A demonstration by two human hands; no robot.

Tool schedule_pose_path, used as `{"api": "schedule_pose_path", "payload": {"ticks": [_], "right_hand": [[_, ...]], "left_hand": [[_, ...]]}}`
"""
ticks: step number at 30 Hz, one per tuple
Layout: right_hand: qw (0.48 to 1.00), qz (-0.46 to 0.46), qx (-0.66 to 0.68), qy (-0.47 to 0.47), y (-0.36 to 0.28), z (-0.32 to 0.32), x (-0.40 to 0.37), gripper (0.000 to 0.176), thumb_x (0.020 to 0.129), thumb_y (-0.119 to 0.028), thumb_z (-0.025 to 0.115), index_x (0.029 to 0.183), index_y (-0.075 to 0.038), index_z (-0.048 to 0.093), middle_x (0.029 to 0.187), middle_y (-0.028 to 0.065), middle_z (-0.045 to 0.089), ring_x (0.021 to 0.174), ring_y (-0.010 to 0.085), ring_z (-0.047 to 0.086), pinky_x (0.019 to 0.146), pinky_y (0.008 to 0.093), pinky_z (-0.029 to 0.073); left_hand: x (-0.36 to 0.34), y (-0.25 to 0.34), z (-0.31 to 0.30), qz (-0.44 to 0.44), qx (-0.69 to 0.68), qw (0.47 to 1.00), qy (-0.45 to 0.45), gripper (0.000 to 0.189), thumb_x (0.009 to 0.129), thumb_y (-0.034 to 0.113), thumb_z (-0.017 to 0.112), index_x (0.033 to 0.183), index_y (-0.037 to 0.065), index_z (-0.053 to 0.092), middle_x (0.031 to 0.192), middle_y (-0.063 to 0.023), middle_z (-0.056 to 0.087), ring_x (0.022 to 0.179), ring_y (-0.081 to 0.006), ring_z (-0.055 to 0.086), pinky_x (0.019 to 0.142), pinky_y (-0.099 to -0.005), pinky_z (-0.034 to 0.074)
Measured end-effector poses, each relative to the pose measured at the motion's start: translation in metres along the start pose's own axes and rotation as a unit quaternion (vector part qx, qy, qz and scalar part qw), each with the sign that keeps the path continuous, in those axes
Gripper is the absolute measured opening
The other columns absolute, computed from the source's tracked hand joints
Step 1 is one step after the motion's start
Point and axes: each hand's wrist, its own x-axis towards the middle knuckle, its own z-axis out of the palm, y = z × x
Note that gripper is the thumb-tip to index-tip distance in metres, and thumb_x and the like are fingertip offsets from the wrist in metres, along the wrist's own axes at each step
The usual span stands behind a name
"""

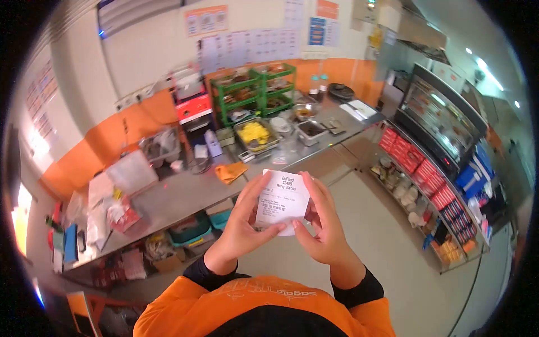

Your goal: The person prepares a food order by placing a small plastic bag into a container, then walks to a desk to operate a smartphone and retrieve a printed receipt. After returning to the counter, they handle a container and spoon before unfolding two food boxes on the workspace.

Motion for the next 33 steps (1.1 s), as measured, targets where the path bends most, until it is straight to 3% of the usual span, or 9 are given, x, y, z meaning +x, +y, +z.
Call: {"api": "schedule_pose_path", "payload": {"ticks": [4, 13, 16, 19, 20, 26, 33], "right_hand": [[0.997, 0.011, -0.025, 0.069, 0.007, -0.051, -0.007, 0.085, 0.083, 0.017, 0.054, 0.159, -0.005, 0.022, 0.16, 0.0143, 0.024, 0.136, 0.0224, 0.044, 0.099, 0.0304, 0.047], [0.988, 0.023, -0.063, 0.137, 0.086, -0.144, 0.036, 0.086, 0.083, 0.016, 0.054, 0.159, -0.004, 0.019, 0.159, 0.0144, 0.025, 0.132, 0.0209, 0.046, 0.097, 0.0308, 0.048], [0.981, 0.026, -0.105, 0.164, 0.12, -0.184, 0.064, 0.086, 0.084, 0.014, 0.054, 0.16, -0.004, 0.017, 0.158, 0.0149, 0.025, 0.12, 0.0197, 0.053, 0.093, 0.0303, 0.049], [0.974, 0.041, -0.042, 0.22, 0.153, -0.228, 0.086, 0.086, 0.086, 0.011, 0.053, 0.16, -0.004, 0.014, 0.156, 0.0151, 0.026, 0.105, 0.0178, 0.058, 0.088, 0.0295, 0.05], [0.965, 0.058, -0.095, 0.237, 0.167, -0.242, 0.089, 0.085, 0.086, 0.01, 0.054, 0.16, -0.004, 0.015, 0.155, 0.0151, 0.027, 0.101, 0.0175, 0.059, 0.086, 0.0294, 0.051], [0.847, 0.224, -0.339, 0.342, 0.25, -0.317, 0.03, 0.082, 0.09, 0.004, 0.056, 0.16, -0.008, 0.016, 0.154, 0.0146, 0.026, 0.094, 0.0172, 0.058, 0.08, 0.0293, 0.054], [0.65, 0.45, -0.299, 0.535, 0.307, -0.379, -0.162, 0.079, 0.091, 0.002, 0.053, 0.16, -0.013, 0.019, 0.151, 0.0151, 0.027, 0.088, 0.0159, 0.06, 0.072, 0.0294, 0.055]], "left_hand": [[0.043, -0.025, 0.045, 0.006, -0.034, 0.997, -0.063, 0.099, 0.074, -0.01, 0.078, 0.157, 0.006, 0.028, 0.157, -0.0137, 0.026, 0.144, -0.0264, 0.035, 0.111, -0.0381, 0.042], [0.151, -0.127, 0.102, 0.002, -0.086, 0.99, -0.11, 0.091, 0.078, 0.0, 0.079, 0.155, 0.006, 0.033, 0.157, -0.0182, 0.031, 0.137, -0.0275, 0.044, 0.102, -0.0352, 0.049], [0.209, -0.171, 0.119, 0.001, -0.11, 0.984, -0.137, 0.091, 0.078, 0.0, 0.079, 0.156, 0.006, 0.032, 0.157, -0.018, 0.03, 0.137, -0.0272, 0.045, 0.101, -0.0348, 0.05], [0.273, -0.216, 0.142, 0.01, -0.151, 0.978, -0.146, 0.093, 0.077, -0.001, 0.079, 0.156, 0.007, 0.03, 0.157, -0.0174, 0.03, 0.135, -0.0268, 0.047, 0.1, -0.0343, 0.051], [0.291, -0.229, 0.149, 0.017, -0.162, 0.975, -0.15, 0.093, 0.077, -0.001, 0.079, 0.156, 0.008, 0.03, 0.157, -0.0172, 0.03, 0.135, -0.0266, 0.047, 0.1, -0.0342, 0.052], [0.378, -0.287, 0.2, -0.007, -0.206, 0.958, -0.198, 0.093, 0.078, -0.002, 0.078, 0.156, 0.009, 0.03, 0.155, -0.0158, 0.031, 0.135, -0.0254, 0.046, 0.099, -0.0341, 0.053], [0.455, -0.353, 0.27, -0.013, -0.222, 0.949, -0.221, 0.097, 0.076, -0.01, 0.076, 0.158, 0.009, 0.026, 0.156, -0.0109, 0.026, 0.139, -0.0253, 0.042, 0.106, -0.0386, 0.05]]}}
